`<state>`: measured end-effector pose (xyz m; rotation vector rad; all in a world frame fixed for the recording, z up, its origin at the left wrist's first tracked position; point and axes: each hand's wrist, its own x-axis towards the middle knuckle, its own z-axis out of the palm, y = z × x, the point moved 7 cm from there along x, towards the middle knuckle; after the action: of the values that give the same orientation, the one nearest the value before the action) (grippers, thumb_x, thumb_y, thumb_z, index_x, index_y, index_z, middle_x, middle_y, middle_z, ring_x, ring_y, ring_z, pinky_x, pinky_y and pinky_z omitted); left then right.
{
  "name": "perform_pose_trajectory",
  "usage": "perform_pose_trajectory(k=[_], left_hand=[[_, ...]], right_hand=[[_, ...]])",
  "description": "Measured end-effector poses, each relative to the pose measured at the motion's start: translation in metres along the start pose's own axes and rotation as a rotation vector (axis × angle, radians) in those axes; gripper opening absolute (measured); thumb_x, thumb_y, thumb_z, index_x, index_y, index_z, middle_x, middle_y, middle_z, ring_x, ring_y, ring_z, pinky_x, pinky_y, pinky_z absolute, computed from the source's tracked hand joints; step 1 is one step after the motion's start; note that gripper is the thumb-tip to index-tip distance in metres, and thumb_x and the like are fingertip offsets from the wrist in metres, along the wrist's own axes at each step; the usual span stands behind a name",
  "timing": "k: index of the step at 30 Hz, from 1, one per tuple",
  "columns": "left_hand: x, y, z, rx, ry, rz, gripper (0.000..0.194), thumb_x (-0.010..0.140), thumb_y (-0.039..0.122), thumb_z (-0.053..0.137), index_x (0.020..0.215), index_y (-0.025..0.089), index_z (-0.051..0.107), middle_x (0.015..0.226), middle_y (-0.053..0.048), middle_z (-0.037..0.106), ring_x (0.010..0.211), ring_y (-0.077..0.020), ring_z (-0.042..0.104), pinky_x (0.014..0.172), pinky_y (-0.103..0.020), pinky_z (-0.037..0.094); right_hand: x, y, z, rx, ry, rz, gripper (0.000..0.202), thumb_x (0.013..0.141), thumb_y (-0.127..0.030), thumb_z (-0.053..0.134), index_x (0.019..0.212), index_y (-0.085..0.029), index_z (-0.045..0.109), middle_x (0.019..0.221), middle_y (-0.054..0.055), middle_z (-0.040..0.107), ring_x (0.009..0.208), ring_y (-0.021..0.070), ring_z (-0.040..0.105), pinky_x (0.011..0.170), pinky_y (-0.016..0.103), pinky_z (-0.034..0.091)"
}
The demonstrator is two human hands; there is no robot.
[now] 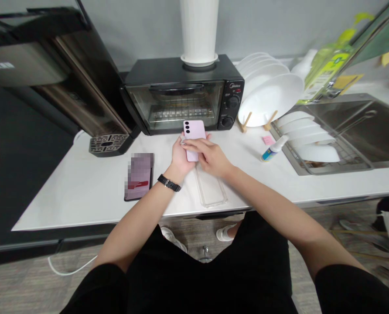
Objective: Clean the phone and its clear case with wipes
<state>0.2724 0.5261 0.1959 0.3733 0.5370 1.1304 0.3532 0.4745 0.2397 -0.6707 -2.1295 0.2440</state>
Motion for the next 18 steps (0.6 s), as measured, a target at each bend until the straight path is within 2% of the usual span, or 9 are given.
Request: perform_pose_trajectory(k=[5,7,10,14,18], left_hand=[[-0.007,0.031,0.001,-0.043,-0.012,0.149,0.055,0.11,0.044,0.028,0.138,0.019,0.067,0.12,-0.012,0.079,0.118,-0.0255,0.074,0.094,-0.038,0.061],[-0.009,0.035,0.004,-0.043,-0.038,0.161,0.053,0.11,0.043,0.028,0.139,0.02,0.067,0.118,-0.011,0.079,0.118,-0.0262,0.074,0.093,-0.038,0.061],[-0.008,0.024,0.008,-0.022,-0.05,0.096,0.049,0.11,0.042,0.034,0.135,0.017,0.068,0.107,-0.01,0.081,0.107,-0.0255,0.077,0.09,-0.036,0.062],[-0.006,-0.004,0.005,0.051,-0.021,-0.063,0.036,0.107,0.038,0.048,0.126,0.017,0.071,0.088,-0.005,0.08,0.083,-0.0213,0.078,0.08,-0.032,0.062],[-0.003,-0.02,-0.001,0.091,-0.03,-0.139,0.033,0.107,0.042,0.053,0.121,0.019,0.072,0.087,-0.004,0.079,0.075,-0.0194,0.076,0.075,-0.03,0.06]], right_hand=[[-0.002,-0.005,-0.002,0.012,0.029,-0.029,0.059,0.087,-0.001,0.044,0.134,-0.027,0.067,0.128,0.002,0.076,0.12,0.0194,0.071,0.112,0.041,0.057],[-0.002,0.001,-0.009,-0.027,0.079,0.008,0.059,0.086,-0.001,0.044,0.132,-0.027,0.068,0.13,0.002,0.076,0.123,0.0206,0.07,0.113,0.042,0.056],[-0.001,0.016,-0.02,-0.081,0.144,0.085,0.06,0.086,-0.002,0.044,0.136,-0.026,0.066,0.135,0.005,0.073,0.13,0.0237,0.065,0.116,0.046,0.055],[-0.001,0.031,-0.032,-0.119,0.203,0.168,0.067,0.086,-0.005,0.045,0.149,-0.025,0.057,0.147,0.008,0.066,0.141,0.0276,0.056,0.123,0.053,0.048],[-0.001,0.031,-0.035,-0.098,0.221,0.168,0.07,0.085,-0.006,0.045,0.151,-0.026,0.055,0.15,0.007,0.064,0.142,0.027,0.056,0.125,0.053,0.045]])
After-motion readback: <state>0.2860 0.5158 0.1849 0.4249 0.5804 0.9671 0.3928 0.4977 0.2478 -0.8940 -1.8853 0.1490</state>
